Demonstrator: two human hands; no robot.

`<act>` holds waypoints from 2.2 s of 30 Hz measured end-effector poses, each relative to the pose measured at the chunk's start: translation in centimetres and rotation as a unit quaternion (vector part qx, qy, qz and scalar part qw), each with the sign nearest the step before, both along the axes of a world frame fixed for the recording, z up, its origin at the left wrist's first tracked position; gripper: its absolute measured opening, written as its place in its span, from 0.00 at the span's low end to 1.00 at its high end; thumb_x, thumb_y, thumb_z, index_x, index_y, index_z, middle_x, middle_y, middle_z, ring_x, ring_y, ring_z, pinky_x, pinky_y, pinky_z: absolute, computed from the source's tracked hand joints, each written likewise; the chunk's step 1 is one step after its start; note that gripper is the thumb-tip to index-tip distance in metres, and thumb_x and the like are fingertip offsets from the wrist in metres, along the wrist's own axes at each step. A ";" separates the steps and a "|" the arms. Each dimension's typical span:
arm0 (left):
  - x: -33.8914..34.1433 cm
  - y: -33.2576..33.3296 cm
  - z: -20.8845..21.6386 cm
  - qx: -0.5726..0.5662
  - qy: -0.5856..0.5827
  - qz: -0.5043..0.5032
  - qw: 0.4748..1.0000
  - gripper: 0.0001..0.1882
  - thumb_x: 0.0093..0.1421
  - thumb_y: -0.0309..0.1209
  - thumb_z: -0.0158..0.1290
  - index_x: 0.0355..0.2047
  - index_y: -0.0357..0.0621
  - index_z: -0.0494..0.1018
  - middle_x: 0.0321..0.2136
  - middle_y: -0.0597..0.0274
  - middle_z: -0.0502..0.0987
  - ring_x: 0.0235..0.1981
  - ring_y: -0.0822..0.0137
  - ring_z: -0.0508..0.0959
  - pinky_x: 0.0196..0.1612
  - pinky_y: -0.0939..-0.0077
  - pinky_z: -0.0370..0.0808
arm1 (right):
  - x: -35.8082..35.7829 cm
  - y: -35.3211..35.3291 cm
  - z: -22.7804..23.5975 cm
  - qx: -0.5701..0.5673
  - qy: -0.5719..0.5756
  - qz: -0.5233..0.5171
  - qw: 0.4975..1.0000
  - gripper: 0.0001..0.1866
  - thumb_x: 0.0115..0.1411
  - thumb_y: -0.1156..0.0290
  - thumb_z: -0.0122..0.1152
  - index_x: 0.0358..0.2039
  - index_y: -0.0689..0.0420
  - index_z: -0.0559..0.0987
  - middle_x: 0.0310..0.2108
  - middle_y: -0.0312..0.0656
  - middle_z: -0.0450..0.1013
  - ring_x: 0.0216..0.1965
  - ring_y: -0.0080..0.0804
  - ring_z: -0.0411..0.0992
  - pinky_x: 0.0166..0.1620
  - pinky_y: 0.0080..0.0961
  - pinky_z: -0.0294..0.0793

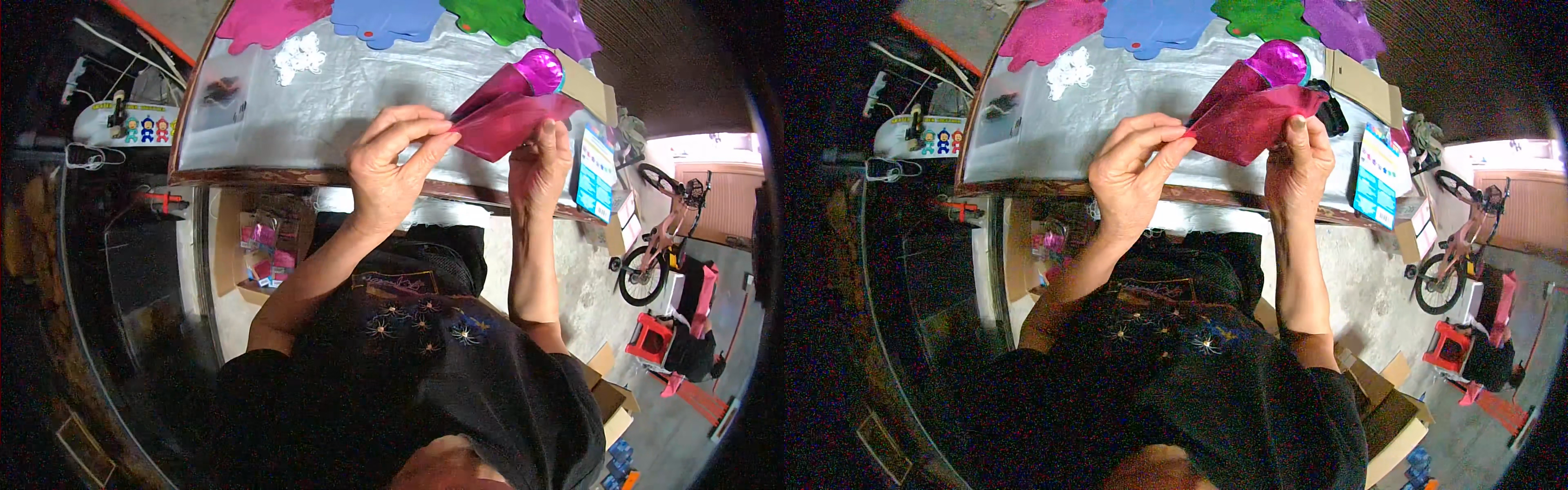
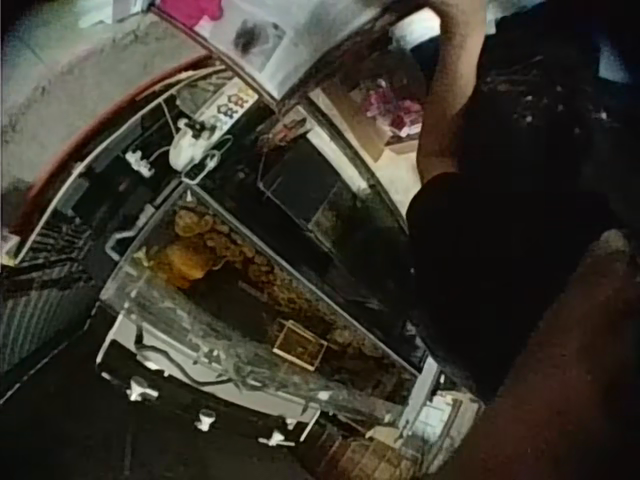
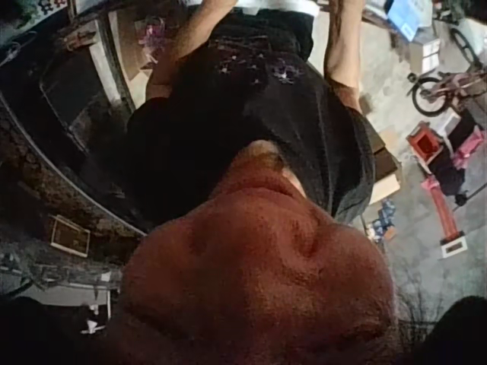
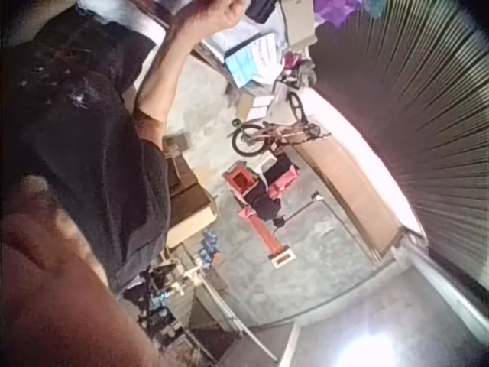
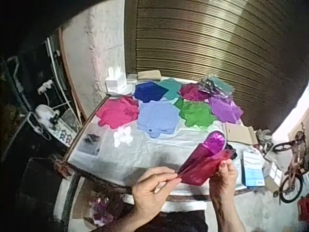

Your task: Folding colorful metallic sheets and attaching them to cardboard templates.

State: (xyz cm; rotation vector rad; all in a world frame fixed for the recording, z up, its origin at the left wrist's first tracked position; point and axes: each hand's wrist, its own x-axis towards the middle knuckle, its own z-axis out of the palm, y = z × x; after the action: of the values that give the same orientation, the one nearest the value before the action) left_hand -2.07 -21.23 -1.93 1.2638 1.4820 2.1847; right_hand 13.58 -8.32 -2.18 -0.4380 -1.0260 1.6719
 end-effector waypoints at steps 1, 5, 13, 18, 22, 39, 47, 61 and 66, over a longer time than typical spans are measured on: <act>0.0 -0.1 0.1 -0.010 0.002 0.000 1.000 0.08 0.55 0.20 0.66 0.36 0.39 0.83 0.41 0.59 0.80 0.38 0.71 0.80 0.39 0.78 0.77 | 0.2 -0.1 0.0 0.008 -0.001 -0.005 1.000 0.10 0.66 0.64 0.64 0.41 0.56 0.79 0.38 0.36 0.80 0.39 0.24 0.78 0.45 0.25 0.77; -0.1 -0.6 0.3 -0.016 -0.037 -0.074 0.996 0.11 0.58 0.15 0.62 0.41 0.32 0.81 0.45 0.55 0.77 0.43 0.71 0.79 0.44 0.81 0.78 | 0.1 -0.5 0.7 0.037 0.000 -0.012 0.999 0.09 0.66 0.65 0.64 0.40 0.56 0.79 0.37 0.36 0.80 0.37 0.22 0.76 0.43 0.21 0.76; 0.4 -1.4 1.8 -0.014 0.018 0.004 1.000 0.12 0.57 0.16 0.63 0.42 0.34 0.82 0.42 0.57 0.79 0.40 0.73 0.78 0.41 0.83 0.76 | -0.3 -1.5 1.8 0.057 -0.008 -0.047 0.997 0.08 0.66 0.66 0.64 0.38 0.57 0.78 0.32 0.32 0.76 0.30 0.16 0.70 0.36 0.14 0.70; 0.3 -1.4 1.1 -0.024 -0.013 0.007 1.000 0.13 0.56 0.16 0.63 0.43 0.34 0.82 0.40 0.58 0.79 0.38 0.74 0.78 0.40 0.83 0.76 | 0.0 -1.6 1.5 0.068 -0.005 -0.051 0.996 0.08 0.66 0.66 0.65 0.37 0.57 0.77 0.28 0.29 0.72 0.27 0.14 0.65 0.34 0.14 0.67; 0.3 -1.5 1.0 0.011 0.003 0.016 1.000 0.12 0.56 0.15 0.63 0.41 0.34 0.82 0.39 0.58 0.80 0.37 0.72 0.79 0.40 0.83 0.77 | -0.5 -2.1 1.9 0.079 -0.010 -0.060 0.995 0.07 0.66 0.67 0.65 0.35 0.56 0.77 0.27 0.28 0.71 0.26 0.14 0.65 0.33 0.14 0.67; 0.2 -2.2 1.7 -0.018 -0.067 -0.072 0.995 0.10 0.60 0.16 0.60 0.42 0.33 0.80 0.43 0.56 0.80 0.41 0.72 0.79 0.45 0.82 0.77 | -0.8 -3.0 2.9 0.081 -0.012 -0.060 0.995 0.06 0.66 0.67 0.65 0.33 0.53 0.77 0.27 0.28 0.72 0.26 0.14 0.65 0.31 0.13 0.65; 0.3 -2.3 1.6 -0.052 -0.244 -0.136 0.959 0.12 0.62 0.20 0.61 0.46 0.37 0.82 0.41 0.62 0.81 0.41 0.76 0.78 0.46 0.83 0.75 | -0.6 -2.6 1.8 0.098 -0.007 -0.056 0.994 0.06 0.67 0.67 0.63 0.35 0.55 0.78 0.28 0.29 0.72 0.25 0.14 0.62 0.29 0.13 0.63; -1.8 -2.0 0.4 -0.131 -0.317 -0.244 0.907 0.28 0.63 0.26 0.61 0.63 0.38 0.69 0.38 0.64 0.81 0.37 0.78 0.76 0.43 0.83 0.74 | -1.1 -1.9 1.6 -0.018 -0.066 -0.036 0.997 0.09 0.65 0.74 0.64 0.44 0.64 0.80 0.36 0.38 0.80 0.34 0.20 0.76 0.39 0.16 0.75; -4.5 -0.7 -0.2 -0.214 -0.179 -0.341 0.898 0.25 0.64 0.28 0.59 0.61 0.36 0.71 0.42 0.65 0.80 0.38 0.76 0.76 0.44 0.82 0.73 | -1.2 -1.1 0.7 -0.014 -0.160 -0.064 0.985 0.10 0.63 0.76 0.65 0.43 0.66 0.82 0.36 0.40 0.81 0.32 0.22 0.77 0.37 0.17 0.76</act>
State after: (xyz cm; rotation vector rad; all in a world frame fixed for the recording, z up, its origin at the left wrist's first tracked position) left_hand -6.54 -21.96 -2.12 0.9576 1.0627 1.4288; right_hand 12.40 -9.44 -1.45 -0.7938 -1.1798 1.5326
